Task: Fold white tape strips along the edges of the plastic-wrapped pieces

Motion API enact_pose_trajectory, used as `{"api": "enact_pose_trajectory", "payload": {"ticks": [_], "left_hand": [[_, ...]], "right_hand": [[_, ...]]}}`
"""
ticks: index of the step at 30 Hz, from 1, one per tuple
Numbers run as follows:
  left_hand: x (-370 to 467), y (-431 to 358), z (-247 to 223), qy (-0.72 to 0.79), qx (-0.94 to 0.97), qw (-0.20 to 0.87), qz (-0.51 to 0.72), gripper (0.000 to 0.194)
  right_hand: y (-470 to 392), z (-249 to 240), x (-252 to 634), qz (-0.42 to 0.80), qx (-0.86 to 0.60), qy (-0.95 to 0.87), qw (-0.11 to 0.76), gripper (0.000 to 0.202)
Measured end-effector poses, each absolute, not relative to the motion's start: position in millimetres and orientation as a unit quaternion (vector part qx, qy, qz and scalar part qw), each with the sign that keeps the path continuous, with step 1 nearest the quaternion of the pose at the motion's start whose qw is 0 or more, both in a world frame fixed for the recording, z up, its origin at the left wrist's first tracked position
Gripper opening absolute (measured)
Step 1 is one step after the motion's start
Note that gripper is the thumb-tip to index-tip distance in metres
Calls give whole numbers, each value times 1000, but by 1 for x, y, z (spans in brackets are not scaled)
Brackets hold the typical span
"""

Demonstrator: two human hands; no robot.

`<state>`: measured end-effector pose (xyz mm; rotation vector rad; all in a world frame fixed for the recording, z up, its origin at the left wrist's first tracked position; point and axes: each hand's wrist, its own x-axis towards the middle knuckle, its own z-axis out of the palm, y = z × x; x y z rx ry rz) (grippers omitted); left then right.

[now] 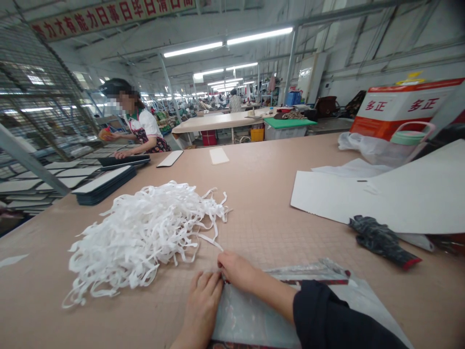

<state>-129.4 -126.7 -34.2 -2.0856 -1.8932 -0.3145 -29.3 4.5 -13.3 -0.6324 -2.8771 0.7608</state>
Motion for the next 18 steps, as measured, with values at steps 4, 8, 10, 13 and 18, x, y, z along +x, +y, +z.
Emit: {"api": "enact_pose_trajectory", "payload": {"ticks": [4,8,10,13,18], "left_hand": [[-130,-121,-25,-674,-718,117,-126,30],[-131,-112,-9,-698,-705,49,-116,22],[-128,-107,-3,-697,-707,47,-112,19],[-115,-101,2,-659,-738,73,-126,22],[-98,-117,10,-576,-780,123,-210,19]], "right_hand": [[1,-8,12,164,-216,-962,17,21],[11,1,55,134,-281,-949,-56,21],[16,6,69,148,-307,-937,-78,20],[17,16,85,160,-302,-938,-61,18],[2,42,134,194,-299,-932,-63,16]]}}
